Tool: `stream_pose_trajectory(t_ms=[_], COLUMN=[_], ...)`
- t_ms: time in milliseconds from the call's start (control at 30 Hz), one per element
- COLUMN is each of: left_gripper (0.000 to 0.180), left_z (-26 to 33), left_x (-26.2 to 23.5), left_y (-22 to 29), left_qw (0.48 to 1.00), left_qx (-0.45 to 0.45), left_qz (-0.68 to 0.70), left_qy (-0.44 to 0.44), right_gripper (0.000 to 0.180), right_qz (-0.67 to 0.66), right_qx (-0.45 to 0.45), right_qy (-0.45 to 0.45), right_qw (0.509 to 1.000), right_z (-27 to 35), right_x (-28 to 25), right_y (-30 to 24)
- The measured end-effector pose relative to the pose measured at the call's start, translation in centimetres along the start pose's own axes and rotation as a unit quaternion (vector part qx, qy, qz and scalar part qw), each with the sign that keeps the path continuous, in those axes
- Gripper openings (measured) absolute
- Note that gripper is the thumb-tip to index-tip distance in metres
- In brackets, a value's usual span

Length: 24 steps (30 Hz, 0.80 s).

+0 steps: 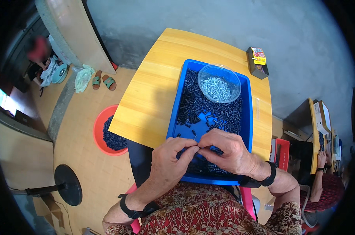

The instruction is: Sorting small black and blue plastic parts into containers.

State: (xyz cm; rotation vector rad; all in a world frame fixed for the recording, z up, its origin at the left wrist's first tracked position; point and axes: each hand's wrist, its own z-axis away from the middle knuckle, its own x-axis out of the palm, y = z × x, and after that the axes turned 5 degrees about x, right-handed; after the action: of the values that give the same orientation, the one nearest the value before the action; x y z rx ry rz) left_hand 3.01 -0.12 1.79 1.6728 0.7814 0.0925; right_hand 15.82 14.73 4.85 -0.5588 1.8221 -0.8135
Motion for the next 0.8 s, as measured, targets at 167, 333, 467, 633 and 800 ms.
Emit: stream_pose_trajectory(t_ms=[167,333,467,633,800], left_gripper=[0.012,0.012,0.015,0.018,0.019], left_z=[-0.2,-0.6,-1.0,-0.9,-0.9], left_x=[-0.1,0.1,0.1,0.3,0.7], left_y=[0.4,0.9,1.2,0.4,0.2], left_qw=[0.993,0.984,0.982,0.959,0.953], left_qx=[-0.073,-0.103,-0.111,-0.131,-0.149], left_qz=[0.094,0.148,0.154,0.249,0.259], left_qy=[-0.009,-0.008,-0.015,-0.031,-0.049], right_gripper=[0.018,0.018,0.018,0.017,0.016], right_qz=[-0.003,0.056,0.059,-0.01,-0.012], right_qx=[0.007,-0.029,-0.066,0.016,0.016], right_qy=[0.042,0.054,0.079,0.065,0.066], right_qw=[0.999,0.997,0.993,0.998,0.998], right_z=[0.2,0.4,0.4,0.9,1.2], right_x=[-0.4,-0.4,-0.5,-0.8,-0.9], right_y=[-0.6,-0.5,-0.4,-0.3,-0.4])
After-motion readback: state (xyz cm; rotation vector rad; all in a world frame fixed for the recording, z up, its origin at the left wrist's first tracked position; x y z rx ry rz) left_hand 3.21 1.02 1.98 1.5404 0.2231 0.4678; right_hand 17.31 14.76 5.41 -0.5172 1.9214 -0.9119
